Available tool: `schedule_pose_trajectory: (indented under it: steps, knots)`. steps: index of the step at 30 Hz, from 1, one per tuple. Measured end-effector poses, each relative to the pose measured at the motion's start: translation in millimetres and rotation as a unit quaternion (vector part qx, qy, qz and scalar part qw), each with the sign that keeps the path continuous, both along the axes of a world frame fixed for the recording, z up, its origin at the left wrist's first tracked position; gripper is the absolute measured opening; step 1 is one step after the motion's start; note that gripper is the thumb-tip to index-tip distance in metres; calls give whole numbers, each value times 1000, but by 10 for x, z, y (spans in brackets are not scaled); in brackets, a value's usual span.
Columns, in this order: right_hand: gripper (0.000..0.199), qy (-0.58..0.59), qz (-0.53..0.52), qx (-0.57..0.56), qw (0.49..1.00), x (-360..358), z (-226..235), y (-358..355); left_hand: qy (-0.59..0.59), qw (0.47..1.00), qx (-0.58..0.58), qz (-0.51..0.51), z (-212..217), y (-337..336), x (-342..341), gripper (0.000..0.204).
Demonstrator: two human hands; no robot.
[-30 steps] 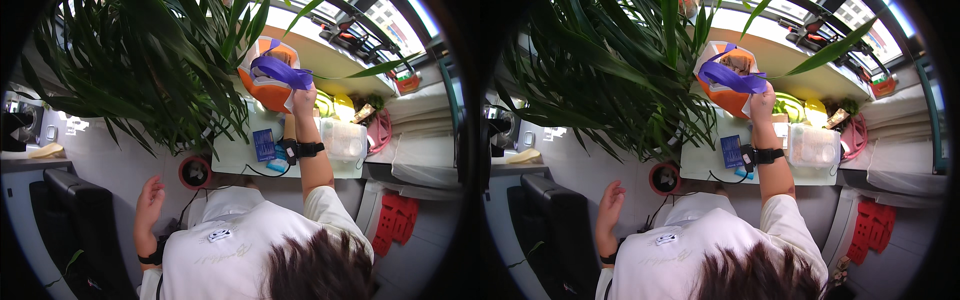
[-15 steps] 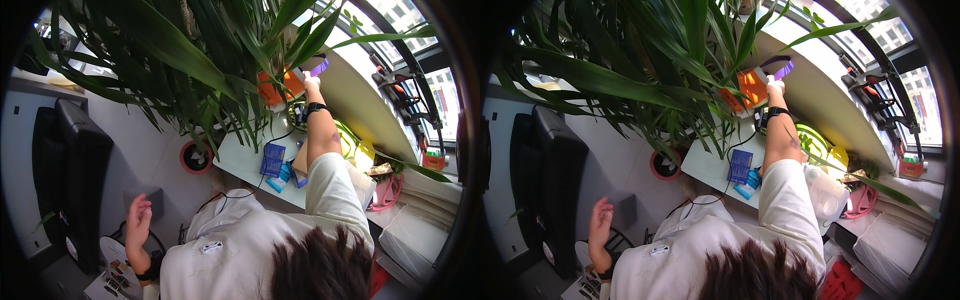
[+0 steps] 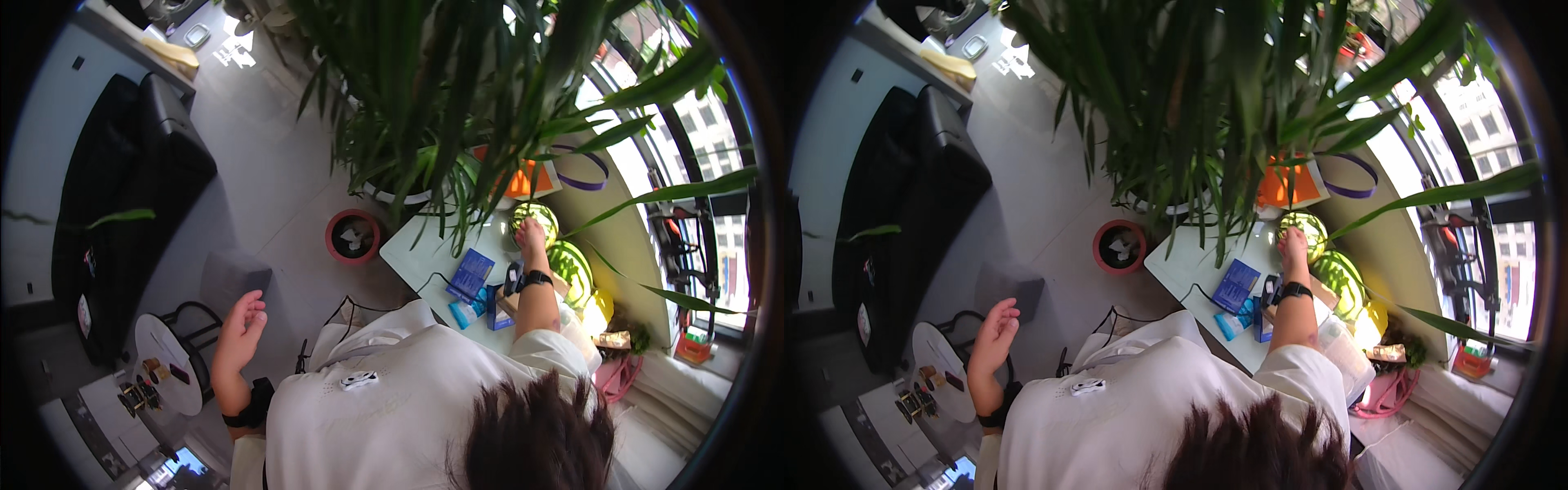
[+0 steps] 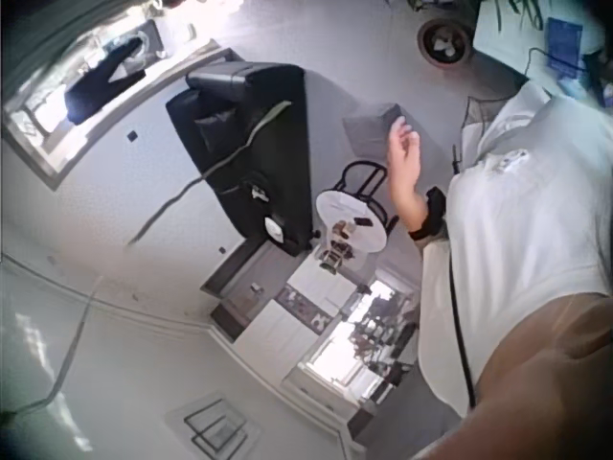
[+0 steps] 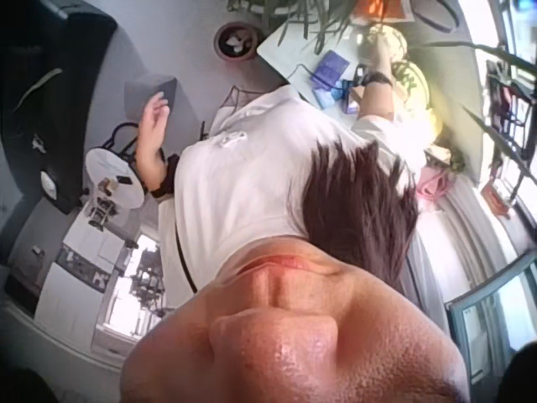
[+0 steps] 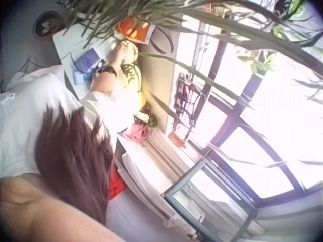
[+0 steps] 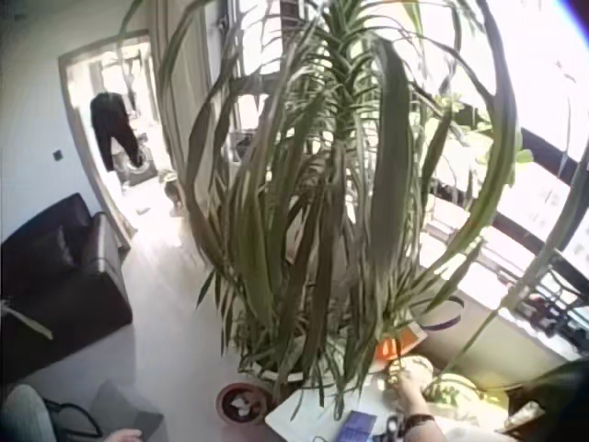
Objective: The person wipes a leather sofa and throw pillows with a cloth, then picks up items from the sofa to place them in a bag before moving to a counter.
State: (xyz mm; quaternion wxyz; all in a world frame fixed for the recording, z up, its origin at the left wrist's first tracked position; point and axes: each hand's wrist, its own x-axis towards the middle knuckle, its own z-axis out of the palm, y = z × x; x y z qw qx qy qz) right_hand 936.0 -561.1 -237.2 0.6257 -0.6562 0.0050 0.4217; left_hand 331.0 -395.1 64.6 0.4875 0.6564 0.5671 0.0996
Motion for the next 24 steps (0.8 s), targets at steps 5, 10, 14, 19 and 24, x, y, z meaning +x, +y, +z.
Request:
schedule_pose_trajectory:
  steps: [5, 10, 14, 19, 24]
  knots:
    - [27, -8, 206, -225, 952, -1456, -55, -171, 40, 998, -33, 44, -163, 43, -718, 40]
    - [30, -102, 473, -188, 855, -2691, 500, 677, 36, 992, -59, 108, -346, 47, -1601, 42]
    - [31, -309, 580, -119, 744, -3092, 790, 1540, 83, 985, -51, 141, -475, 235, -2237, 44]
    - [30, -391, 563, 6, 729, -3800, 1242, 2697, 89, 978, -16, 188, -255, 485, -2742, 44]
    - [28, -296, 619, 4, 728, -4357, 1430, 3447, 58, 968, -15, 244, -312, 717, -3196, 44]
